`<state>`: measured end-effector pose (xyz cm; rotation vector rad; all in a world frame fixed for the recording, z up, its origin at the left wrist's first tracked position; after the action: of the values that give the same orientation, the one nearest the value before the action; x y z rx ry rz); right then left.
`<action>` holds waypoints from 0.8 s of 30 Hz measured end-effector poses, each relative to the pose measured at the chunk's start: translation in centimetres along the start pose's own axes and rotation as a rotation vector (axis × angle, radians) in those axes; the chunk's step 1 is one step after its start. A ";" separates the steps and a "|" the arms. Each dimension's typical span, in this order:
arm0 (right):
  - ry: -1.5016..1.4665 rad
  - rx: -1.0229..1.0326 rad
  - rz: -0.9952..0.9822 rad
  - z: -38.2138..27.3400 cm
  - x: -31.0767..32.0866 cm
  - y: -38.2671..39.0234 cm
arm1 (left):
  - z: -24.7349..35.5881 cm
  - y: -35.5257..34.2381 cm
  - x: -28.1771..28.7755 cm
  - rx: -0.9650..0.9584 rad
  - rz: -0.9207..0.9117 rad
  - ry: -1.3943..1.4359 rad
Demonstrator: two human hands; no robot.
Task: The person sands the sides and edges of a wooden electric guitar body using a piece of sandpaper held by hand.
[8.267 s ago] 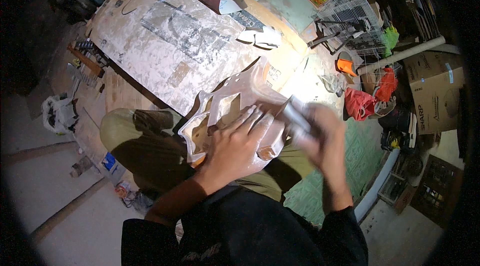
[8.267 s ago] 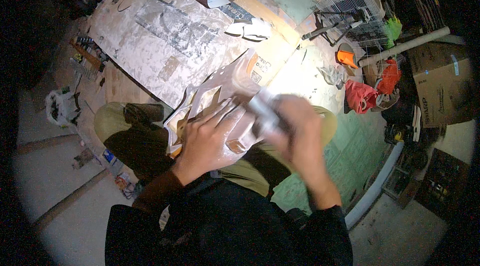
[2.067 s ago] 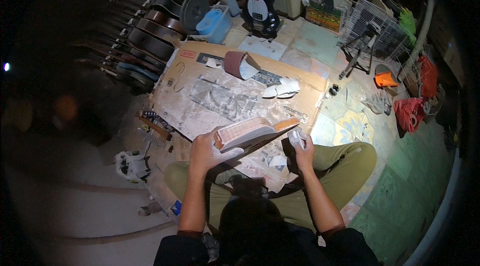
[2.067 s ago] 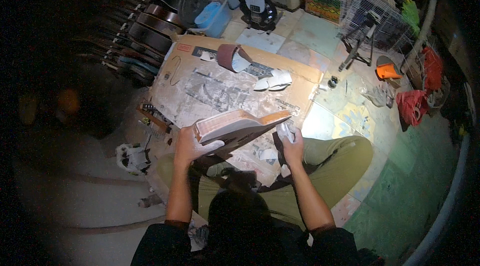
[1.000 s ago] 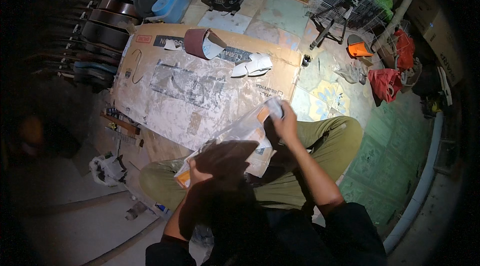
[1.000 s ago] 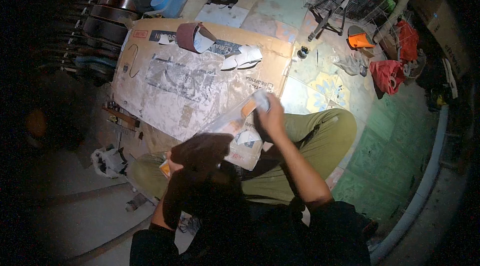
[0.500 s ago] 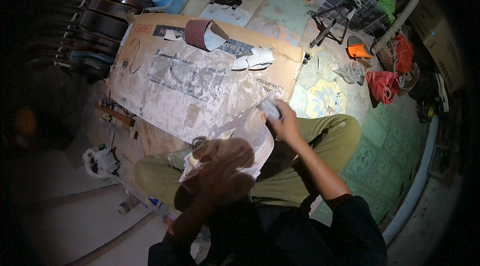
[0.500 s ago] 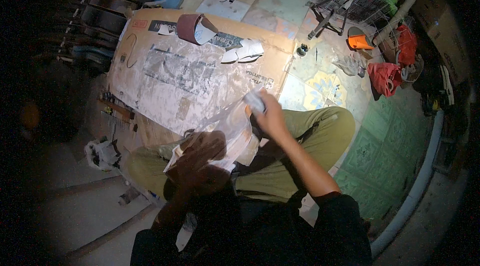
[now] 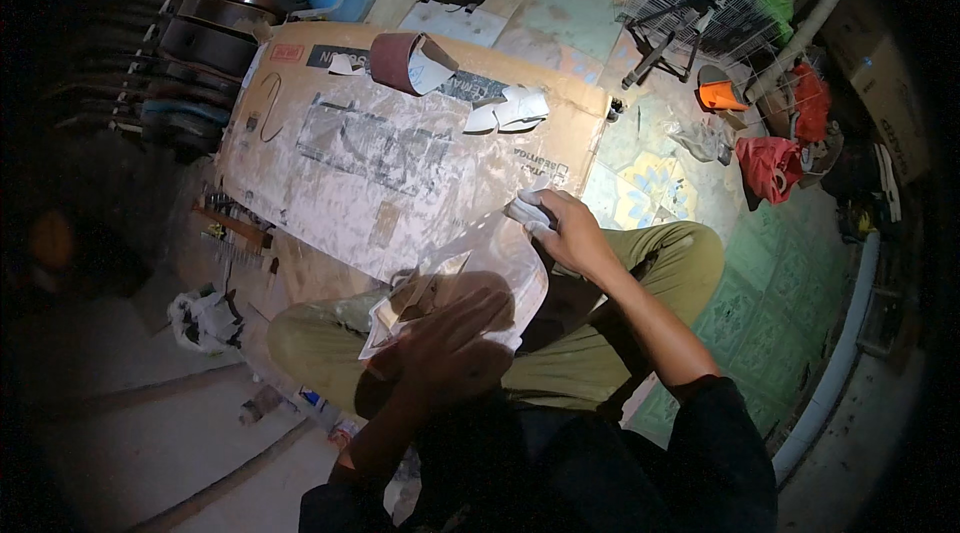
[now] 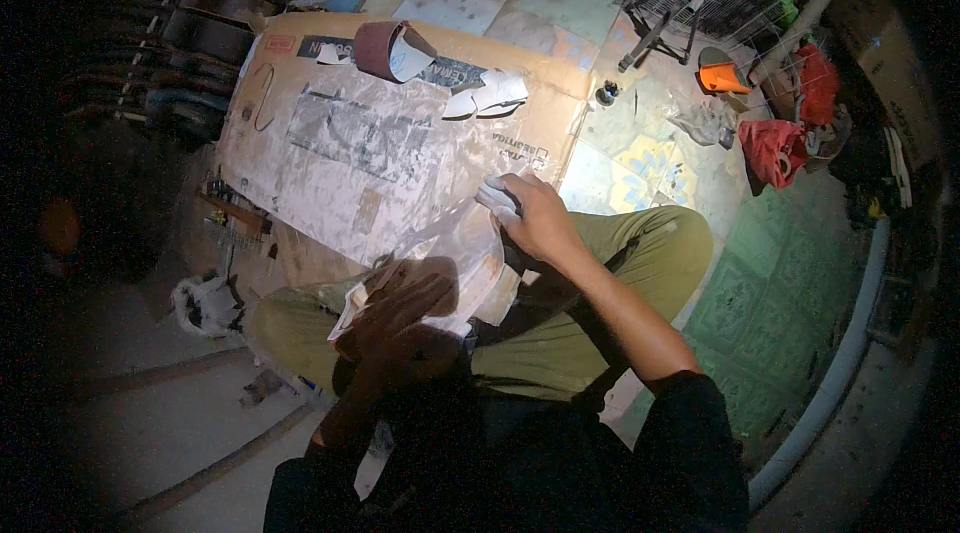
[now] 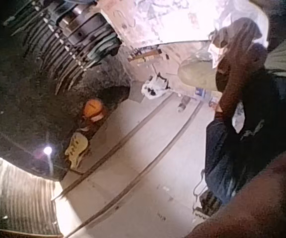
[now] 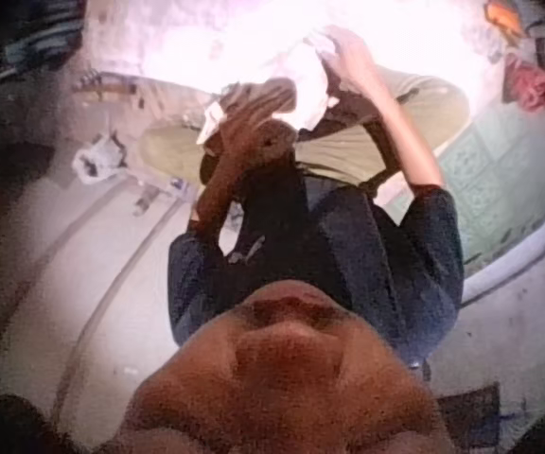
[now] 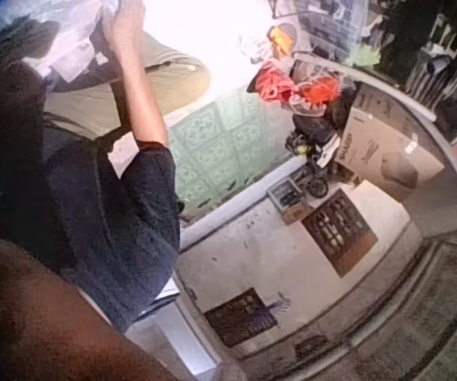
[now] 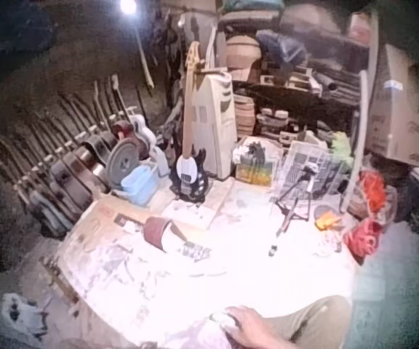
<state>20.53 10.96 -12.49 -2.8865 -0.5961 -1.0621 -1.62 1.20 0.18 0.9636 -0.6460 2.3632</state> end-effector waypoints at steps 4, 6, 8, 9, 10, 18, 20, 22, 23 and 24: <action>-0.155 -0.222 0.051 5.1 1.8 -2.8 | 0.8 -0.3 -0.4 -0.011 -0.007 -0.002; 0.028 0.010 0.030 3.1 1.4 -2.4 | 0.7 0.0 -0.7 -0.010 0.013 -0.004; 0.102 0.081 -0.005 -0.2 0.2 -0.9 | 0.9 -0.1 0.3 0.031 0.003 -0.008; -0.099 0.009 0.004 1.5 -0.7 -1.0 | 0.8 -0.2 0.4 0.049 -0.010 -0.010; -0.089 -0.004 0.015 4.0 -0.5 -0.9 | 1.1 -0.7 0.6 0.049 -0.024 0.001; -0.232 -0.121 0.286 5.0 -2.8 1.1 | -0.8 -1.6 1.0 0.054 0.075 0.041; -0.379 -0.426 0.360 7.1 -2.0 0.3 | -1.8 -2.0 1.9 0.078 0.129 0.067; -0.200 -0.230 0.434 5.0 -4.3 0.6 | -2.7 -2.0 3.4 0.108 0.188 0.059; -0.236 -0.192 0.419 3.3 -4.9 1.5 | -3.4 -2.2 3.2 0.112 0.206 0.072; -0.283 -0.137 0.391 1.3 -4.9 1.8 | -3.6 -2.4 3.9 0.132 0.221 0.067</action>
<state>18.51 7.80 -16.32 -3.1077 0.0524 -0.6732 -4.37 6.15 1.32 0.9033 -0.6037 2.6492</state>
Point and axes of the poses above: each hand's wrist, its own y-axis away from the middle knuckle, its own x-axis out of the back of the hand, z = x × y, the point moved 3 cm from there along -y, towards the middle knuckle, and after that the axes turned 8 degrees about -z, right-handed, at the moved point
